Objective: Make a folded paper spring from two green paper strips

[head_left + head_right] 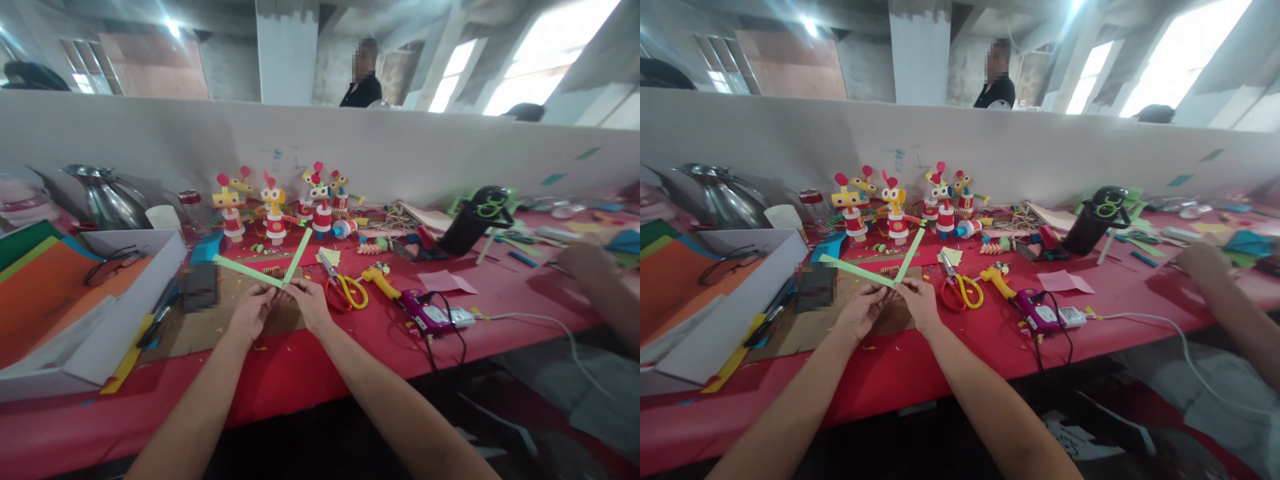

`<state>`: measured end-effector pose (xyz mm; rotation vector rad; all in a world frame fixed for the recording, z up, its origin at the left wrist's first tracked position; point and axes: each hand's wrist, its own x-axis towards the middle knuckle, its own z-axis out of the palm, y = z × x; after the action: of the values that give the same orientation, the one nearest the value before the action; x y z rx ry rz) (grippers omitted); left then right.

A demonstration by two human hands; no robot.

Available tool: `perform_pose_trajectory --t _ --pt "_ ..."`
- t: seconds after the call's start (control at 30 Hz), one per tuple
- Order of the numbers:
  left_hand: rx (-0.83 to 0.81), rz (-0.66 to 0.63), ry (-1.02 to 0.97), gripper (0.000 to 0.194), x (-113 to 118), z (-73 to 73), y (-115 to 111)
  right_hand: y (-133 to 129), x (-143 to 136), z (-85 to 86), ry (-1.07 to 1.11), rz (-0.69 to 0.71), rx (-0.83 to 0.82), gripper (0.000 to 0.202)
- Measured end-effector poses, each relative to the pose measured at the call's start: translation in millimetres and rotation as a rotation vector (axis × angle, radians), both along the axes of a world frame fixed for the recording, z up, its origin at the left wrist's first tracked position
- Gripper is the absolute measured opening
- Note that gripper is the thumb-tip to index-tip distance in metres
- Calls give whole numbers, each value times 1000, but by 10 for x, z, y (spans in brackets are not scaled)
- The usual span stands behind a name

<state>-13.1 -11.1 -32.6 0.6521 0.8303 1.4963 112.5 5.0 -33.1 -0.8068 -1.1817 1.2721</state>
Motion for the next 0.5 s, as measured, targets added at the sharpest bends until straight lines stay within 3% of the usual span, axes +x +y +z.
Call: perform_pose_trajectory --t 0.23,0.5 --pt "-133 -8 -3 15 -63 -24 19 40 39 4 53 132 -99 12" --pt "-83 -24 121 25 -70 -5 -6 60 53 -79 14 167 -32 17"
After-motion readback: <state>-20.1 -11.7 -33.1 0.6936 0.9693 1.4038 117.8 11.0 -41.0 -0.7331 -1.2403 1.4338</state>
